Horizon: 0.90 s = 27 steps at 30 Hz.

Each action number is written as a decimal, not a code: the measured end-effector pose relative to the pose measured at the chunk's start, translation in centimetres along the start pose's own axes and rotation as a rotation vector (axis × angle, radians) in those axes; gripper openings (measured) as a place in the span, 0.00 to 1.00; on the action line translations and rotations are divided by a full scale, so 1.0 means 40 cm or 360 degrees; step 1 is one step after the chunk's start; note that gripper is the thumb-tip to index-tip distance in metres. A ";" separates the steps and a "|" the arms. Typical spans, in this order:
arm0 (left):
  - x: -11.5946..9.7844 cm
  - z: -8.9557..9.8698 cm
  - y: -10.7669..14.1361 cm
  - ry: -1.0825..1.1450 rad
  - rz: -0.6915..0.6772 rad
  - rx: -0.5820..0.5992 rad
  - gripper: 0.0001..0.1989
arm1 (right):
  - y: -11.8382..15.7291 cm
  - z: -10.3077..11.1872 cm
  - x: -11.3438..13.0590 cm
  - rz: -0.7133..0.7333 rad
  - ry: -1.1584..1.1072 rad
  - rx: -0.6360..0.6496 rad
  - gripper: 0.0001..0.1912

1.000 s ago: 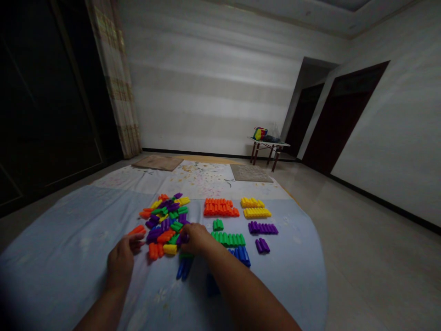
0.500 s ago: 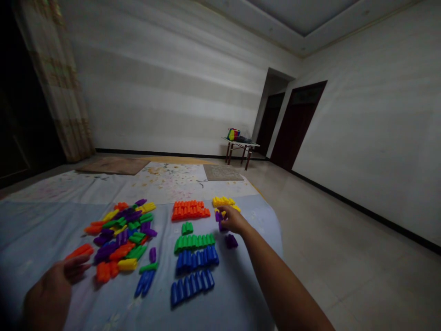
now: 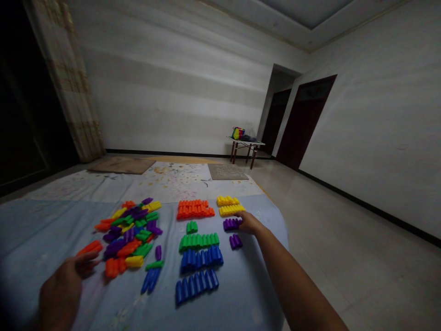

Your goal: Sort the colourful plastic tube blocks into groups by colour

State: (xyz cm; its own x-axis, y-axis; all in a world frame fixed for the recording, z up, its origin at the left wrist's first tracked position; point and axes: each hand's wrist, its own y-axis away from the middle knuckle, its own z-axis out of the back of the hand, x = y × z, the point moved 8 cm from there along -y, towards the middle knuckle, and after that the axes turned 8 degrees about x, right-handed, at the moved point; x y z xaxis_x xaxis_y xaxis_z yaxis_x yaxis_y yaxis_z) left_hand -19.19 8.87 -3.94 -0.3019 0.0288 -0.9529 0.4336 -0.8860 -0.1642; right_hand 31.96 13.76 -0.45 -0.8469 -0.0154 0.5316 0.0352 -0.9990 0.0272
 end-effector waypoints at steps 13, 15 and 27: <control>0.020 -0.005 0.005 0.0084 -0.0008 -0.0006 0.20 | 0.157 -0.114 0.396 0.0758 -0.0461 -0.0238 0.15; 0.002 -0.013 0.012 0.0044 -0.0059 0.0046 0.20 | 0.163 -0.123 0.401 0.0736 -0.0540 -0.0312 0.14; -0.060 -0.078 0.036 -0.0546 -0.0425 0.0292 0.19 | 0.145 -0.113 0.208 0.0465 -0.0638 -0.0727 0.14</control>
State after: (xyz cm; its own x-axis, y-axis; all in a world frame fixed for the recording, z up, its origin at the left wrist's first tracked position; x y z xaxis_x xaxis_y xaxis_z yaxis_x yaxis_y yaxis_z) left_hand -15.18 8.95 -2.68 -0.6592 0.1396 -0.7389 0.1546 -0.9364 -0.3149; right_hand 22.71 7.66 0.28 -0.5711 -0.3590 0.7382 -0.0697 -0.8748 -0.4795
